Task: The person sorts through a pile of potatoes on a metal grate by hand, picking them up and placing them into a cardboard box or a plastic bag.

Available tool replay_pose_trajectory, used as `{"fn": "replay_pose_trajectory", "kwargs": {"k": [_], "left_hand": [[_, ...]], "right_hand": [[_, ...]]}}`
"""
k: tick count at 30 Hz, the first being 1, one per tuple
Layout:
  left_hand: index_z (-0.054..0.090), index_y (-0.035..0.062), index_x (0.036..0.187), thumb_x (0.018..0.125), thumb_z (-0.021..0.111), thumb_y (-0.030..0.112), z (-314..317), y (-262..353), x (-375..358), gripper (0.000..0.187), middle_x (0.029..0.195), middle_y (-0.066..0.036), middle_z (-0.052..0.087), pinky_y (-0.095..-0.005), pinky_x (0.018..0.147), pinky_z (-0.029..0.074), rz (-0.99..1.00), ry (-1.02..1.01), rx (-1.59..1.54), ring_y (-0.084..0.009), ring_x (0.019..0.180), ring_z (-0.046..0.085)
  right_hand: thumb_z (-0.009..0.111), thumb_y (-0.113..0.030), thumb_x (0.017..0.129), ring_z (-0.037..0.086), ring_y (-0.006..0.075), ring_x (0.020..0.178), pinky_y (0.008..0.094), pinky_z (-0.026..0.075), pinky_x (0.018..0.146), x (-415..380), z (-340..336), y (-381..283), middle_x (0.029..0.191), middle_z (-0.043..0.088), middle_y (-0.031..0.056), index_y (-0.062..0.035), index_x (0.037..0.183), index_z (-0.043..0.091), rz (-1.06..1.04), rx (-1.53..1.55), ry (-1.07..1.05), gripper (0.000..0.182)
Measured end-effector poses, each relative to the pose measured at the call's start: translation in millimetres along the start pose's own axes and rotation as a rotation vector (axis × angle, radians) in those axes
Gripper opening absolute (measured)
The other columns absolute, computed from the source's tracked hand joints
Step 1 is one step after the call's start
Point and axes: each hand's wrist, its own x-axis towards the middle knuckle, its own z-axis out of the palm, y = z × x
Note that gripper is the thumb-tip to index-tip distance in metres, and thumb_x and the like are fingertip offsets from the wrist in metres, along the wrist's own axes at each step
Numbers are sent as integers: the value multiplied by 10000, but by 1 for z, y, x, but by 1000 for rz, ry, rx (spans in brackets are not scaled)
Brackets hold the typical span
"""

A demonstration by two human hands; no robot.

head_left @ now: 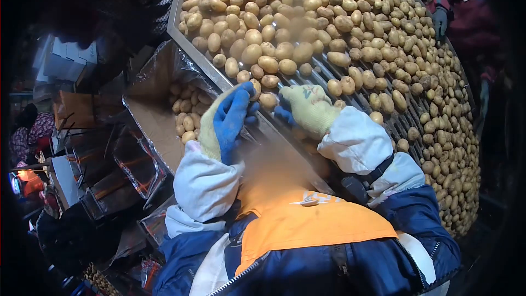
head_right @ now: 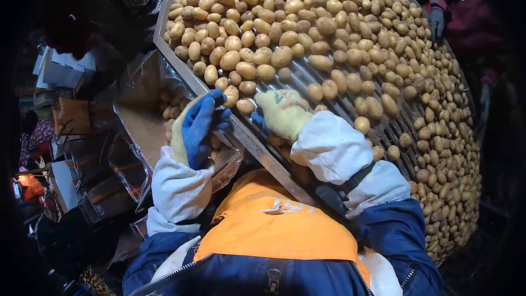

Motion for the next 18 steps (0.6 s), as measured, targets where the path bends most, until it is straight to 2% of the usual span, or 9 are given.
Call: {"fn": "replay_pose_trajectory", "kwargs": {"k": [2,4,6,8,10,13,14,17,18], "left_hand": [[569,-2,1406,1063,587,350,12,12,-12,492,1286,-122,653,-346,858,590,-255,-43,-146,-219,1051,673],[550,57,1427,1043,603,408,15,-9,-14,523,1329,-123,624,-331,807,607,-330,-88,-245,-231,1049,683],[558,86,1409,1036,606,433,29,-30,-10,512,1290,-116,643,-349,809,612,-517,-129,-630,-242,1057,693],[573,92,1378,1031,610,445,47,-14,-12,496,1199,-97,663,-334,744,597,-626,-253,-727,-224,988,693],[588,99,1346,1026,613,456,54,-10,-11,481,1108,-78,683,-319,679,583,-733,-370,-826,-207,919,693],[661,87,1183,996,658,471,64,4,-14,427,782,25,588,-242,504,380,-701,-383,-300,-115,607,515],[712,54,1087,980,702,420,72,13,-16,382,751,28,601,-231,532,397,-676,-409,-278,-89,590,510],[724,-1,1129,994,707,292,92,5,-13,324,867,-18,698,-236,650,495,-436,-484,110,-87,700,597],[710,-16,1194,1010,688,251,96,-10,-12,325,951,-44,732,-249,712,539,-313,-512,229,-101,769,638]], "right_hand": [[702,-303,920,706,374,955,466,542,817,-13,-14,-4,1010,725,188,-58,1008,696,72,99,14,260],[715,-282,914,707,389,900,465,545,791,-29,-28,-9,1018,722,189,-66,997,714,154,197,31,232],[752,-310,893,720,359,872,417,560,779,-49,-37,-13,1034,721,186,-60,1005,738,133,596,52,274],[786,-273,881,719,274,936,384,575,803,-76,-48,-1,1064,721,153,-62,1252,685,-42,328,173,439],[789,-407,854,718,336,913,420,576,811,-91,-34,39,1069,721,188,-59,1246,679,41,460,497,536],[748,-524,859,686,353,1044,470,524,943,-117,-45,133,1179,696,178,-68,1358,606,321,28,612,690],[722,-564,871,669,360,1099,492,500,980,-120,-32,165,1226,679,181,-80,1396,575,397,-195,643,729],[648,-654,880,590,411,1225,522,457,1028,-98,-5,183,1379,581,225,-102,1442,527,666,-436,494,797],[593,-706,880,541,439,1260,547,456,1006,-83,-33,140,1432,505,260,-119,1439,522,730,-185,248,814]]}}
